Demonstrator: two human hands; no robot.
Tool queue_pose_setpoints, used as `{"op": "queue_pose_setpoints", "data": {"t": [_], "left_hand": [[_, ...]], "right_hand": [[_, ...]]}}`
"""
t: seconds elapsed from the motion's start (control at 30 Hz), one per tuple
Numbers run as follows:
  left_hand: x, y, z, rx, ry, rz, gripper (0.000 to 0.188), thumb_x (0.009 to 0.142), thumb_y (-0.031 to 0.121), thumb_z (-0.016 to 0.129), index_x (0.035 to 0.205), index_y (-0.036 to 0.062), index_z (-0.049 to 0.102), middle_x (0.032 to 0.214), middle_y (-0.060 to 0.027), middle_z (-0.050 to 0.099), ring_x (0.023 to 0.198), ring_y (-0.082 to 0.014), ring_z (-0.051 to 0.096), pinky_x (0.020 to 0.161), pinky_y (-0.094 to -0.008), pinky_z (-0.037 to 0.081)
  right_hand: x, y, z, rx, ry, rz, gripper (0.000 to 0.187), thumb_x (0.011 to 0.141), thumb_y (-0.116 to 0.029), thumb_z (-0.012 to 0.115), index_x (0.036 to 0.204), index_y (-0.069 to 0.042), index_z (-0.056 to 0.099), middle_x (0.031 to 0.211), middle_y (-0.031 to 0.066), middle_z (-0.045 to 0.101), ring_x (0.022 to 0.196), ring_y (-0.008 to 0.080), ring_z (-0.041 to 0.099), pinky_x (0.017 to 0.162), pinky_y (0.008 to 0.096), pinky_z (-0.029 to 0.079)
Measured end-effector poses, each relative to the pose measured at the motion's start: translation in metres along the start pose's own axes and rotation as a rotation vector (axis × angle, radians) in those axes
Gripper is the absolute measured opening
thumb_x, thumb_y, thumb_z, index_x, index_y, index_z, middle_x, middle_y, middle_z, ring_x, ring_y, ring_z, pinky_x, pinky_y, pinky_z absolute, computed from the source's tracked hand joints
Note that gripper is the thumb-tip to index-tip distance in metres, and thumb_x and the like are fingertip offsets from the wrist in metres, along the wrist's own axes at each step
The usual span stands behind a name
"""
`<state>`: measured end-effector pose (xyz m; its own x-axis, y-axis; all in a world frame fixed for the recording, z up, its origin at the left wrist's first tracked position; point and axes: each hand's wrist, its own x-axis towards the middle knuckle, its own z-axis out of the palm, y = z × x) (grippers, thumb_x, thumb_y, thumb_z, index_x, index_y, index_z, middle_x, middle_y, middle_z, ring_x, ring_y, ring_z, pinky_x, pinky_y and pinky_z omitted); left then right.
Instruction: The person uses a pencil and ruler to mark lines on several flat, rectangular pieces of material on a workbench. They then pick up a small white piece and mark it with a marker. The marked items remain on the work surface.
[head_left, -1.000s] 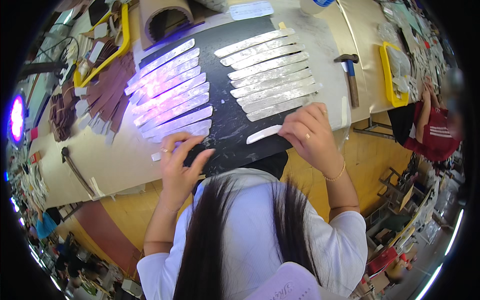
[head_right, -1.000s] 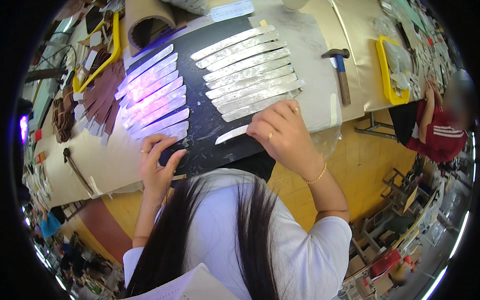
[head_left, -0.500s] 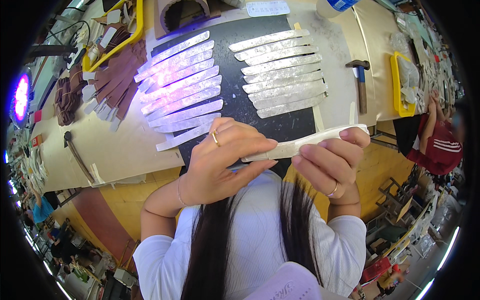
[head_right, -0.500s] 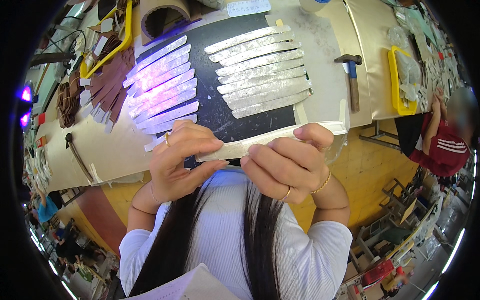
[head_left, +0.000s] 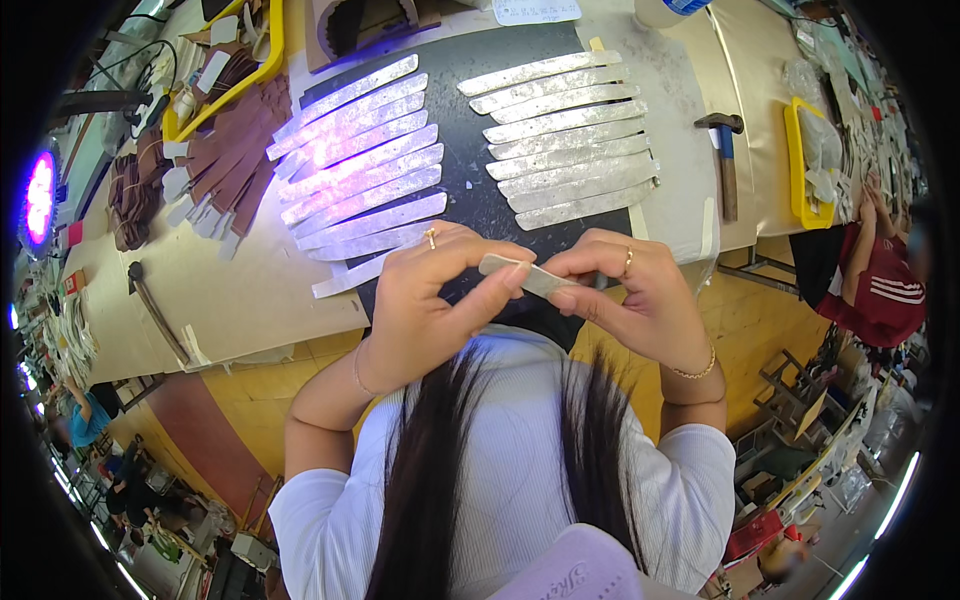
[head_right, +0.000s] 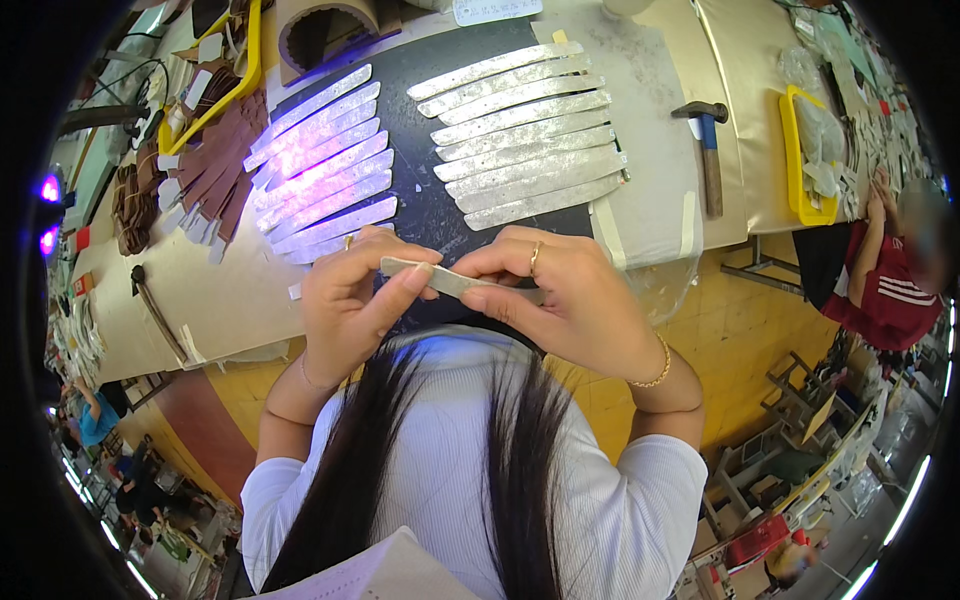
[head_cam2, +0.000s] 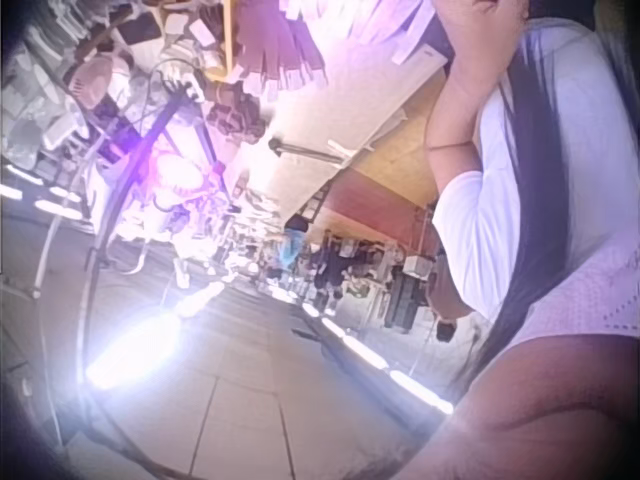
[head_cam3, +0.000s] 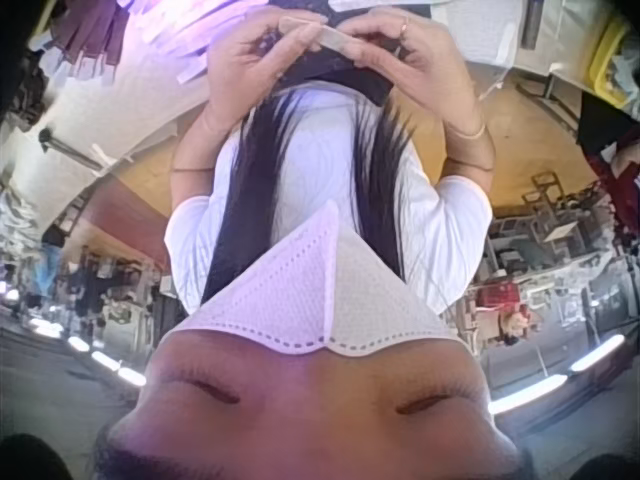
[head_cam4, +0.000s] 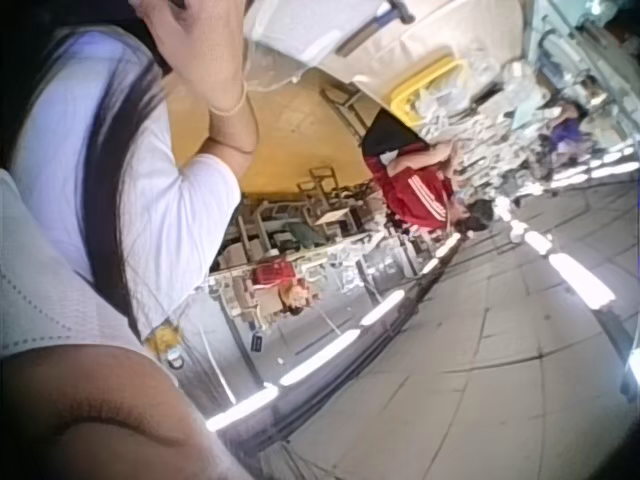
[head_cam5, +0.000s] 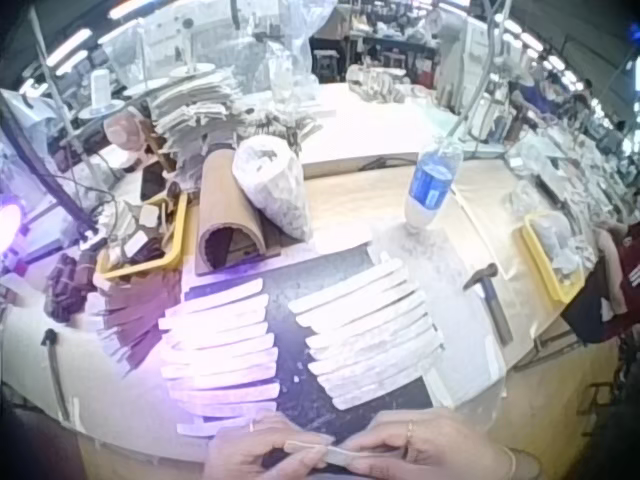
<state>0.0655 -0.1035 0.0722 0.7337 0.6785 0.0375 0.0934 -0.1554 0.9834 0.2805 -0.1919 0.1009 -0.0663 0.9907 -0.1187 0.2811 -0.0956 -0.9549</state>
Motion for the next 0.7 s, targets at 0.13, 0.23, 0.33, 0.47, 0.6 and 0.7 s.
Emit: {"op": "queue_pose_setpoints", "data": {"t": [0.13, 0.23, 0.33, 0.47, 0.6, 0.7], "left_hand": [[-0.001, 0.006, 0.011, -0.268, 0.237, -0.261, 0.023, 0.077, 0.009, 0.084, 0.098, 0.0059, 0.075, 0.091, -0.0075, 0.069, 0.080, -0.0186, 0.063, 0.076, -0.0323, 0.045], [-0.001, -0.003, 0.017, 0.152, 0.437, 0.160, 0.025, 0.074, 0.010, 0.085, 0.097, 0.0091, 0.075, 0.099, -0.0074, 0.066, 0.087, -0.0214, 0.060, 0.079, -0.0344, 0.044], [-0.007, -0.009, 0.008, 0.559, 0.375, 0.464, 0.030, 0.070, 0.010, 0.085, 0.097, 0.0115, 0.075, 0.103, -0.0061, 0.065, 0.093, -0.0242, 0.058, 0.082, -0.0366, 0.041], [-0.004, 0.003, 0.004, 0.584, 0.228, 0.429, 0.030, 0.069, 0.007, 0.084, 0.098, 0.0113, 0.075, 0.104, -0.0032, 0.068, 0.095, -0.0234, 0.061, 0.083, -0.0368, 0.039], [-0.003, 0.004, 0.004, 0.542, 0.195, 0.393, 0.027, 0.072, 0.006, 0.082, 0.098, 0.0100, 0.075, 0.103, -0.0021, 0.070, 0.094, -0.0216, 0.064, 0.083, -0.0365, 0.039], [-0.002, 0.003, 0.003, 0.511, 0.184, 0.362, 0.025, 0.074, 0.006, 0.082, 0.097, 0.0090, 0.074, 0.102, -0.0020, 0.070, 0.093, -0.0214, 0.064, 0.083, -0.0366, 0.039]], "right_hand": [[0.003, 0.007, 0.003, 0.239, -0.101, 0.091, 0.013, 0.090, -0.003, 0.075, 0.101, 0.001, 0.070, 0.085, 0.0044, 0.067, 0.074, 0.0094, 0.065, 0.063, 0.0230, 0.049], [0.003, 0.005, 0.006, 0.274, -0.108, 0.190, 0.012, 0.091, -0.003, 0.075, 0.099, 0.003, 0.068, 0.087, 0.0042, 0.067, 0.073, 0.0091, 0.065, 0.062, 0.0218, 0.050], [0.003, 0.008, 0.011, 0.355, -0.025, 0.209, 0.016, 0.092, -0.009, 0.076, 0.102, 0.002, 0.070, 0.081, 0.0008, 0.070, 0.070, 0.0033, 0.063, 0.065, 0.0207, 0.051], [0.005, 0.007, 0.012, 0.292, 0.022, 0.177, 0.016, 0.090, -0.009, 0.077, 0.101, 0.002, 0.071, 0.083, 0.0034, 0.071, 0.070, 0.0064, 0.065, 0.065, 0.0223, 0.052], [0.005, 0.005, 0.014, 0.141, 0.072, 0.054, 0.015, 0.089, -0.008, 0.077, 0.100, 0.000, 0.071, 0.085, 0.0069, 0.072, 0.070, 0.0121, 0.068, 0.066, 0.0249, 0.053], [0.006, 0.002, 0.013, 0.042, 0.073, 0.013, 0.014, 0.088, -0.007, 0.077, 0.100, -0.001, 0.072, 0.085, 0.0084, 0.071, 0.071, 0.0158, 0.069, 0.065, 0.0269, 0.053]]}}
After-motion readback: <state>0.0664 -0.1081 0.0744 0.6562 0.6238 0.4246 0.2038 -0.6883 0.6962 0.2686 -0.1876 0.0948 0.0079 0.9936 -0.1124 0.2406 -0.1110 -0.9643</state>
